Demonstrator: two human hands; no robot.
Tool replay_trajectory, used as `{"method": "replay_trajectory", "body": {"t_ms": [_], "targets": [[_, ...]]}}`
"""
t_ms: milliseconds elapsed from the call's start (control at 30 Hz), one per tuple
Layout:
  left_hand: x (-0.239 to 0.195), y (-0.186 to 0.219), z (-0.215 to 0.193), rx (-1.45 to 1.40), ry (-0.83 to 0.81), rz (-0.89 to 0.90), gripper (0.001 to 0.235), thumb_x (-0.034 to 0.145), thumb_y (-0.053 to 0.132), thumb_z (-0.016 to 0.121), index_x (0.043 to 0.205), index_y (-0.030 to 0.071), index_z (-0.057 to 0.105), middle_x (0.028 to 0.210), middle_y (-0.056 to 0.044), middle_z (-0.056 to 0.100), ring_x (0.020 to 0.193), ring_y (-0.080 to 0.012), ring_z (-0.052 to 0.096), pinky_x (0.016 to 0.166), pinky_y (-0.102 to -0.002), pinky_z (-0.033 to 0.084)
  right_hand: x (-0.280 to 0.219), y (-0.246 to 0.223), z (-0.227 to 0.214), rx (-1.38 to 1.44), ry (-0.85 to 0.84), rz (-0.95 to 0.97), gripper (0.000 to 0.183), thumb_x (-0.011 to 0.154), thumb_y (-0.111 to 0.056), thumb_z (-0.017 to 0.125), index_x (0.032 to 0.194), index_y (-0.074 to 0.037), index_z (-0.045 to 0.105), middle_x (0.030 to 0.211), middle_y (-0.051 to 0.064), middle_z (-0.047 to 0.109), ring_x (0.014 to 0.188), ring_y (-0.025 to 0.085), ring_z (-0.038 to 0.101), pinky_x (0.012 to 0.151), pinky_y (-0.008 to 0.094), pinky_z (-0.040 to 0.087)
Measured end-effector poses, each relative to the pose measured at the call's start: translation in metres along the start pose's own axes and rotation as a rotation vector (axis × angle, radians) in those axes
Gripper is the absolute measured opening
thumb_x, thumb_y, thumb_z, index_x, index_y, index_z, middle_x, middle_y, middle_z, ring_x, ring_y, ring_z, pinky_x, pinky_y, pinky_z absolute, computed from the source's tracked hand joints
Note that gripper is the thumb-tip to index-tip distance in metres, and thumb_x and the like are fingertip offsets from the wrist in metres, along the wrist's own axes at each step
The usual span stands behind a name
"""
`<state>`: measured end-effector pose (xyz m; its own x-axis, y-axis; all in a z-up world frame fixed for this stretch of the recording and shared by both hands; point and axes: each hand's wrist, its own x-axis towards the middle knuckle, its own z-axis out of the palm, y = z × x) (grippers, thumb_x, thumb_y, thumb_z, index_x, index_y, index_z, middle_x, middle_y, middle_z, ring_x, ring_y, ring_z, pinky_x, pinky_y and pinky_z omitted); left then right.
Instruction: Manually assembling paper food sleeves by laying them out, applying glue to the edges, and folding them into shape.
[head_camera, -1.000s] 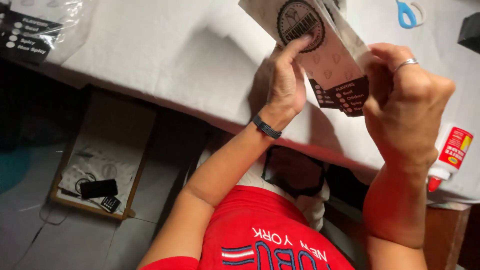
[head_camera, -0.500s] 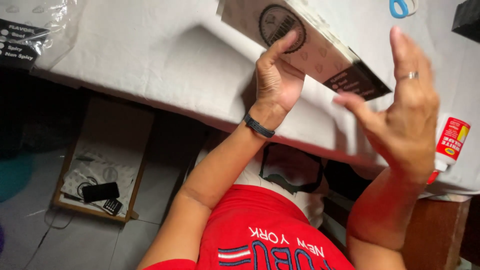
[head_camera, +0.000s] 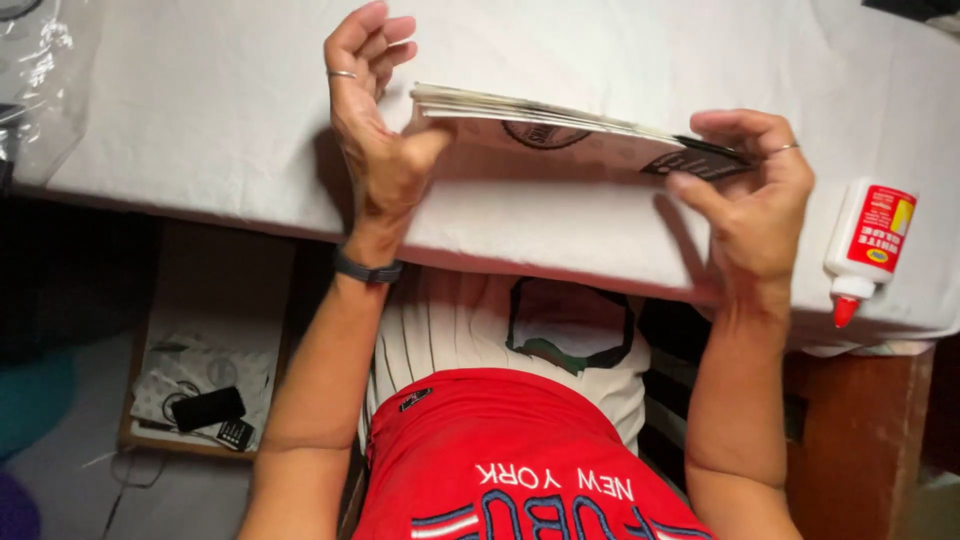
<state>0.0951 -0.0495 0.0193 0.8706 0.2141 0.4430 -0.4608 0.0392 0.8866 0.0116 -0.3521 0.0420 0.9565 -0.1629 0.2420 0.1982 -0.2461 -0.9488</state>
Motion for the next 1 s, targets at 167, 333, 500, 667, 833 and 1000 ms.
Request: {"method": "replay_trajectory", "body": {"t_ms": [167,333,500,667,833,1000], "targets": [[0.007,0.033,0.009,0.217,-0.363,0.132,0.052,0.074,-0.003,0.068,0.125,0.005,0.058,0.121,-0.005,0.062,0.099,-0.0178,0.064,0.091,-0.03,0.055,-0.003,-0.008,0.016,0.187,-0.003,-0.153,0.067,0.082,0.021,0.074,0.136,-0.003,0.042,0.136,0.02,0.053,0.132,0.028,0.054,0.119,0.038,0.051],[0.008,0.027,0.01,0.086,-0.434,0.08,0.056,0.083,-0.01,0.076,0.13,0.006,0.053,0.104,-0.011,0.07,0.099,-0.0193,0.071,0.083,-0.029,0.06,-0.009,0.0,-0.004,0.1,0.03,-0.12,0.066,0.083,0.022,0.067,0.137,-0.002,0.039,0.143,0.019,0.048,0.137,0.029,0.051,0.123,0.037,0.043],[0.006,0.023,0.011,0.057,-0.47,0.075,0.048,0.086,-0.008,0.072,0.129,0.0,0.053,0.104,-0.014,0.07,0.097,-0.0202,0.069,0.085,-0.03,0.057,-0.02,0.004,-0.015,0.133,0.107,-0.047,0.05,0.086,0.024,0.049,0.131,0.003,0.048,0.134,0.02,0.057,0.129,0.032,0.063,0.118,0.038,0.052],[0.006,0.028,0.015,0.129,-0.432,0.032,0.048,0.086,-0.008,0.081,0.125,0.004,0.055,0.1,-0.012,0.071,0.091,-0.0189,0.068,0.088,-0.03,0.055,-0.02,0.012,-0.023,-0.012,0.115,-0.057,0.028,0.096,0.018,0.057,0.12,0.003,0.061,0.121,0.017,0.066,0.119,0.023,0.066,0.111,0.03,0.054],[0.004,0.029,0.019,0.151,-0.401,0.017,0.047,0.088,-0.01,0.081,0.125,0.004,0.057,0.099,-0.01,0.068,0.09,-0.0176,0.068,0.076,-0.026,0.059,-0.02,0.009,-0.018,-0.005,0.103,-0.021,0.036,0.095,0.015,0.058,0.129,0.004,0.057,0.128,0.015,0.062,0.118,0.02,0.061,0.105,0.026,0.051],[0.005,0.025,0.017,0.132,-0.409,0.009,0.049,0.085,-0.012,0.076,0.127,0.004,0.056,0.101,-0.01,0.069,0.09,-0.0181,0.069,0.079,-0.027,0.06,-0.022,0.007,-0.016,0.005,0.036,-0.018,0.052,0.093,0.019,0.054,0.142,0.005,0.044,0.139,0.021,0.056,0.128,0.023,0.057,0.114,0.03,0.047]]}}
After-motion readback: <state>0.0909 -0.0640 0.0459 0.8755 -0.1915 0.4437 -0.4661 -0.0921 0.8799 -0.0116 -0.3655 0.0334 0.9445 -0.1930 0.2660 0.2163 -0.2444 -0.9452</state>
